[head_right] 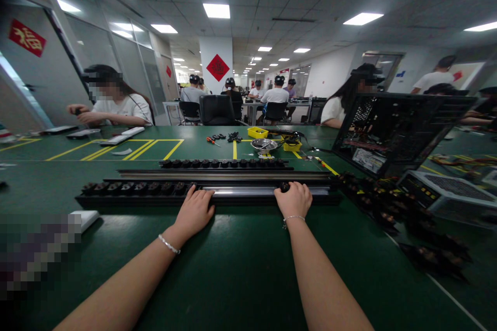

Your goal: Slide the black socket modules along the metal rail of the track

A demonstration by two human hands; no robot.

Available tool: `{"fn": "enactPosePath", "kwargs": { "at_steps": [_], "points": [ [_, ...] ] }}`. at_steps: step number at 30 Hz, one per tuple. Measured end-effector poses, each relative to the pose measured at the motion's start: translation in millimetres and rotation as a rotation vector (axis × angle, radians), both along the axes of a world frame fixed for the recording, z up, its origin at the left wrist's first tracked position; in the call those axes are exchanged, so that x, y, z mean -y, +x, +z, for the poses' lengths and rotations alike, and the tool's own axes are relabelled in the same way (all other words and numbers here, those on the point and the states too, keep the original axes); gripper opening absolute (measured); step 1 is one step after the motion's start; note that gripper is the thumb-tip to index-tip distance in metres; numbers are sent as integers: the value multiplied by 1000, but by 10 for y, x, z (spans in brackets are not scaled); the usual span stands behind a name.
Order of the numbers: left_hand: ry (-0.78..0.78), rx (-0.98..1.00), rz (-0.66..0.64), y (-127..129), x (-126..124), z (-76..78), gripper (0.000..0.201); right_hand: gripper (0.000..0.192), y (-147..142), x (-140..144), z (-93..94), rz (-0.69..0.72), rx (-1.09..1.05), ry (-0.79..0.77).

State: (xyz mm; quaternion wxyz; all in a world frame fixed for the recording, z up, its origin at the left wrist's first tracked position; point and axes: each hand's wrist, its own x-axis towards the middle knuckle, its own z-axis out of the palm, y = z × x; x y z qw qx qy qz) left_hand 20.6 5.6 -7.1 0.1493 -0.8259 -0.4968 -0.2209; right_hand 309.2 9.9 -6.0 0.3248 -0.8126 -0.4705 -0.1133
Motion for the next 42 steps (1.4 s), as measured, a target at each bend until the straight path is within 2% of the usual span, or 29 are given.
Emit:
{"fn": "enactPosePath", "kwargs": {
  "at_steps": [27, 42],
  "points": [
    [3, 0, -3, 0, -12, -7, 34, 30, 100, -12, 31, 16, -27, -22],
    [-1, 0, -1, 4, -8, -3, 34, 41, 100, 12, 47, -49, -38, 0]
  ]
}}
